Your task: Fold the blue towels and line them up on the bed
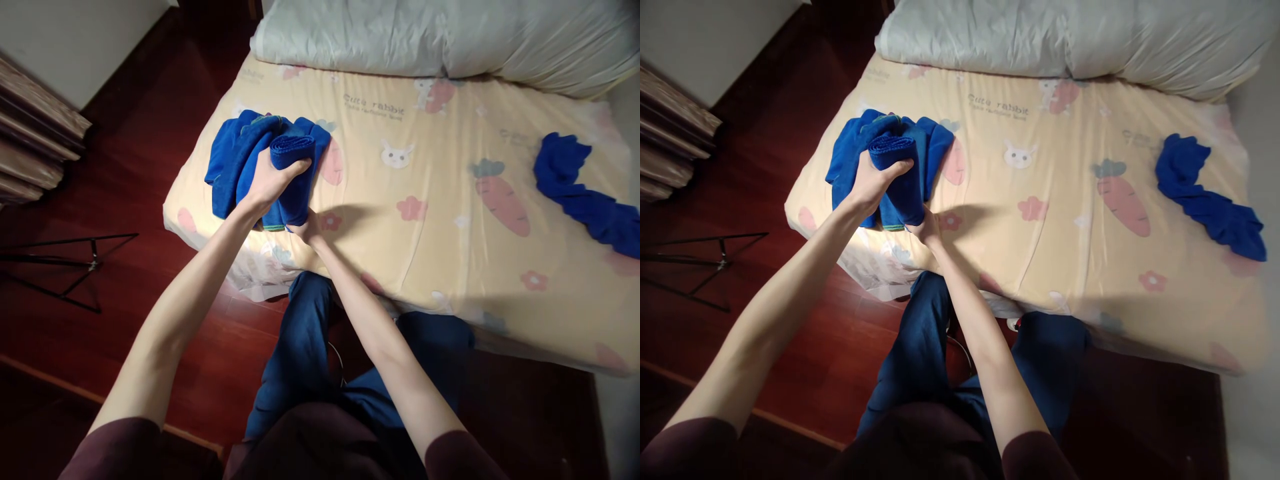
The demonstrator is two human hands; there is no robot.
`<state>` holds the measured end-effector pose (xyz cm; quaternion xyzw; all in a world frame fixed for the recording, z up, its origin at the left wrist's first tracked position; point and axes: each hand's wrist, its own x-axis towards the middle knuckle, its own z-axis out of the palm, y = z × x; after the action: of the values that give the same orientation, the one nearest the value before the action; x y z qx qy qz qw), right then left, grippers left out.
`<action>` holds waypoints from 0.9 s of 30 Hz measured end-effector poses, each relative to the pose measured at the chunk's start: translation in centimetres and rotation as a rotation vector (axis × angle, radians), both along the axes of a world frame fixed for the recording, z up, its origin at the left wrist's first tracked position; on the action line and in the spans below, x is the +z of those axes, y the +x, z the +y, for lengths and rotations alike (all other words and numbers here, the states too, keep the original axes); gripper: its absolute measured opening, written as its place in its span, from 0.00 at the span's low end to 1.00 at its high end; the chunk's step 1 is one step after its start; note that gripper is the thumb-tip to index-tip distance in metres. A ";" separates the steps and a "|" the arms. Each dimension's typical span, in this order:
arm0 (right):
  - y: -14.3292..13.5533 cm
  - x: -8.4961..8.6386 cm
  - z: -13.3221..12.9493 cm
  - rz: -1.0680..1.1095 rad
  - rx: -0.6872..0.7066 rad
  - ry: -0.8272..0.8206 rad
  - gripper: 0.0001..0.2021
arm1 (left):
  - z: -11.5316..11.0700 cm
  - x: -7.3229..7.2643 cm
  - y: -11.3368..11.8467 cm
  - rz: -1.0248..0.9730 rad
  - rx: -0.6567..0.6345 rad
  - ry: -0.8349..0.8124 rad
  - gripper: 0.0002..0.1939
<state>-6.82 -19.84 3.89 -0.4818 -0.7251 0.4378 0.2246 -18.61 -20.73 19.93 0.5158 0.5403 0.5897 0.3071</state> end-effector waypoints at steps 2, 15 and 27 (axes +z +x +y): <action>0.2 0.4 -0.4 0.012 0.002 0.038 0.35 | 0.4 -0.2 -0.6 0.027 0.007 0.007 0.33; 32.5 -0.1 -10.6 -0.100 -0.616 -0.012 0.41 | -10.8 -1.9 3.1 0.467 0.139 0.202 0.23; 41.4 1.6 -17.5 -0.046 -0.723 0.050 0.14 | -5.9 -14.0 27.0 1.008 -0.869 0.002 0.18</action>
<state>34.54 -37.39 5.46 -0.7110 -0.5234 0.3013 0.3603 8.35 -26.61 5.96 0.8996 0.3601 0.0994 0.2263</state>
